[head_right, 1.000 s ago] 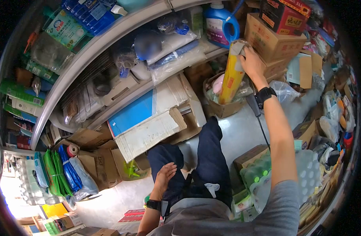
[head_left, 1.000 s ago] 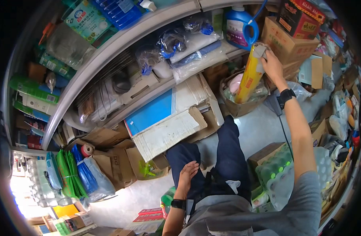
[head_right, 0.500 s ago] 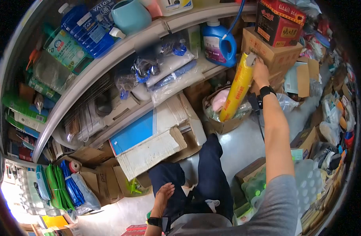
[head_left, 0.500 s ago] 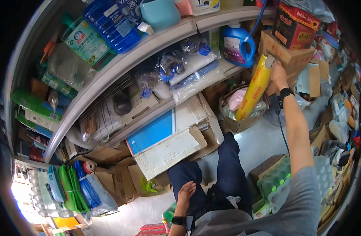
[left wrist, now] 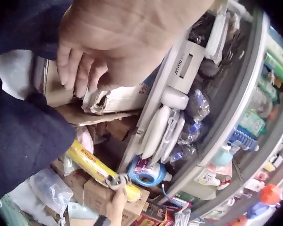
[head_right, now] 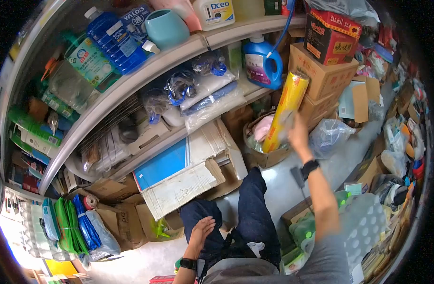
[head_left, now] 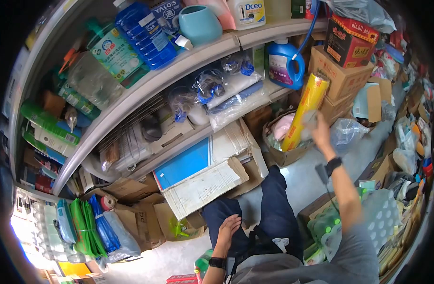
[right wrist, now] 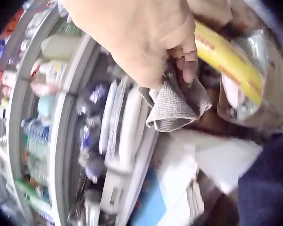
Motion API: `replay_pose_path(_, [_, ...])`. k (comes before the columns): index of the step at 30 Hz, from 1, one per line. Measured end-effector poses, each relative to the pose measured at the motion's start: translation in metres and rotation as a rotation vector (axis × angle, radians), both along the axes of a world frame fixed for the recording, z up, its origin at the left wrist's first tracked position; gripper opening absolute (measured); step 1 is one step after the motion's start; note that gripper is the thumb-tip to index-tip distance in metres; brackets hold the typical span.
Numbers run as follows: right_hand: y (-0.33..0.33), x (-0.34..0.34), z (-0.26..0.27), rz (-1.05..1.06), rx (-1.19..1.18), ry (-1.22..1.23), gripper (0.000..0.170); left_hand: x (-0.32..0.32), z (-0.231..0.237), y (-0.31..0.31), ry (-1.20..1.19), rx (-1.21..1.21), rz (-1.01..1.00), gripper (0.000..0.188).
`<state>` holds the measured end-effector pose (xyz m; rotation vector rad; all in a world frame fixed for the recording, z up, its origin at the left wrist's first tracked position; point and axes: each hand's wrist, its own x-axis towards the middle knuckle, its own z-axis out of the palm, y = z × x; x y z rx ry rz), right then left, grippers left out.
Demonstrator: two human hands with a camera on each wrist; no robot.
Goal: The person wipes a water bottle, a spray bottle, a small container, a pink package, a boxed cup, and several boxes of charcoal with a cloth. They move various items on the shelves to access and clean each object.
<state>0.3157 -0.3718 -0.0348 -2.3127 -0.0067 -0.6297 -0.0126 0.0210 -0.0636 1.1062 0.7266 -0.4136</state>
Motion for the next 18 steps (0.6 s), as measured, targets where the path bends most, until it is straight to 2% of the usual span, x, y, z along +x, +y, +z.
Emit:
replay_pose_path(2, [0.064, -0.066, 0.004, 0.038, -0.027, 0.286, 0.055, 0.009, 0.005, -0.004, -0.067, -0.006, -0.035, 0.034])
replay_pose_path(4, [0.101, -0.116, -0.027, 0.399, -0.002, 0.385, 0.05, 0.019, 0.013, -0.011, -0.133, -0.008, -0.066, 0.036])
replay_pose_path(5, [0.127, -0.146, -0.027, 0.439, 0.026, 0.547, 0.043, 0.025, 0.021, -0.017, -0.212, 0.057, -0.097, 0.038])
replay_pose_path(6, [0.152, -0.174, -0.021, 0.467, 0.03, 0.542, 0.038, 0.027, 0.026, -0.022, -0.293, 0.124, -0.126, 0.041])
replay_pose_path(7, [0.17, -0.194, -0.028, 0.5, 0.058, 0.535, 0.036, 0.028, 0.017, -0.022, -0.384, 0.052, -0.122, 0.051])
replay_pose_path(9, [0.2, -0.225, -0.029, 0.611, 0.242, 0.614, 0.035, 0.022, -0.008, -0.025, -0.454, 0.189, -0.181, 0.055])
replay_pose_path(10, [0.211, -0.235, -0.039, 0.623, 0.205, 0.685, 0.027, 0.021, 0.013, -0.029, -0.483, 0.312, -0.195, 0.055])
replay_pose_path(11, [0.219, -0.243, -0.063, 0.604, 0.382, 0.801, 0.023, 0.02, 0.013, -0.026, -0.492, 0.319, -0.19, 0.055])
replay_pose_path(12, [0.227, -0.246, -0.057, 0.579, 0.56, 0.915, 0.02, 0.016, 0.01, -0.023, -0.521, 0.377, -0.171, 0.054])
replay_pose_path(13, [0.223, -0.251, -0.042, 0.653, 0.712, 0.995, 0.02, 0.014, 0.007, -0.019, -0.55, 0.433, -0.151, 0.053])
replay_pose_path(14, [0.224, -0.254, -0.044, 0.657, 0.708, 0.986, 0.02, 0.011, 0.003, -0.014, -0.558, 0.435, -0.132, 0.052])
replay_pose_path(16, [0.224, -0.264, -0.044, 0.673, 1.012, 1.056, 0.032, 0.009, -0.003, -0.003, -0.543, 0.399, -0.141, 0.052])
replay_pose_path(18, [0.219, -0.27, -0.03, 0.643, 0.971, 1.055, 0.036, 0.007, -0.002, -0.002, -0.529, 0.352, -0.151, 0.053])
